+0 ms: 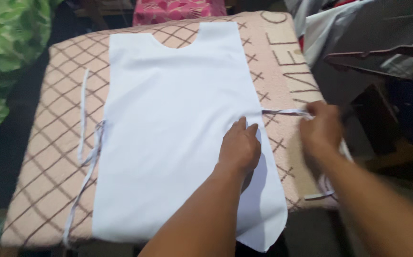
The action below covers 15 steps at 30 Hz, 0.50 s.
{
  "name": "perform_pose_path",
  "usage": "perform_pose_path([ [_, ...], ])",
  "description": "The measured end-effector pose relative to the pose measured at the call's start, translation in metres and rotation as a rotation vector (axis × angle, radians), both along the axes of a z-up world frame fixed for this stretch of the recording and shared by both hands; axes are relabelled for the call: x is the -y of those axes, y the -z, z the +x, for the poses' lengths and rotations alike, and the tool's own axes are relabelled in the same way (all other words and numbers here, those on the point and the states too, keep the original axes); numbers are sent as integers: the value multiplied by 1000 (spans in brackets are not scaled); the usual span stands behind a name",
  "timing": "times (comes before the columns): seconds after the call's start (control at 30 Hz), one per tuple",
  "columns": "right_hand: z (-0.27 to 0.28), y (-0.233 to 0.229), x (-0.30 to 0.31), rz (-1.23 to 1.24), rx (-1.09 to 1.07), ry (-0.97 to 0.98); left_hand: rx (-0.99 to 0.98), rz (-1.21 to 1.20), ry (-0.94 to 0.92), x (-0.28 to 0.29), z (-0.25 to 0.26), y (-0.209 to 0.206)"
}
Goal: The person irons a white sleeveless top on a patterned ironing board. They repeatedly smooth the fabric with their hands, adjust the straps, and use a white electric iron to press the garment. The person places the iron on a nearby surface between passes.
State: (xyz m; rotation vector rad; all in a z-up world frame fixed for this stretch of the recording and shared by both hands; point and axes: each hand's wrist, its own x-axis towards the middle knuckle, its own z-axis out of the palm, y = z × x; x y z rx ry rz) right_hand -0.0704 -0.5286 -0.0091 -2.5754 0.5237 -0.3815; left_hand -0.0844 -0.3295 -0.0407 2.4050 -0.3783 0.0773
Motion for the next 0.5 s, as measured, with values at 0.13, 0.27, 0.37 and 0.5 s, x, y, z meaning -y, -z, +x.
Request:
perform_pose_path([
  [0.13,-23,2,-88,90,-38,-418,18,-31,-207,-31,-16,-3],
  [0.27,-37,-10,-136,-93,-199,-554,84,137,-405,-93,-35,8],
  [0.37,-33,-15,-152,-204,-237,-544,79,176,-499,-132,-52,12],
  [0.5,-26,-12,-187,-172,-221,-651,34,157,-636,-167,-58,10],
])
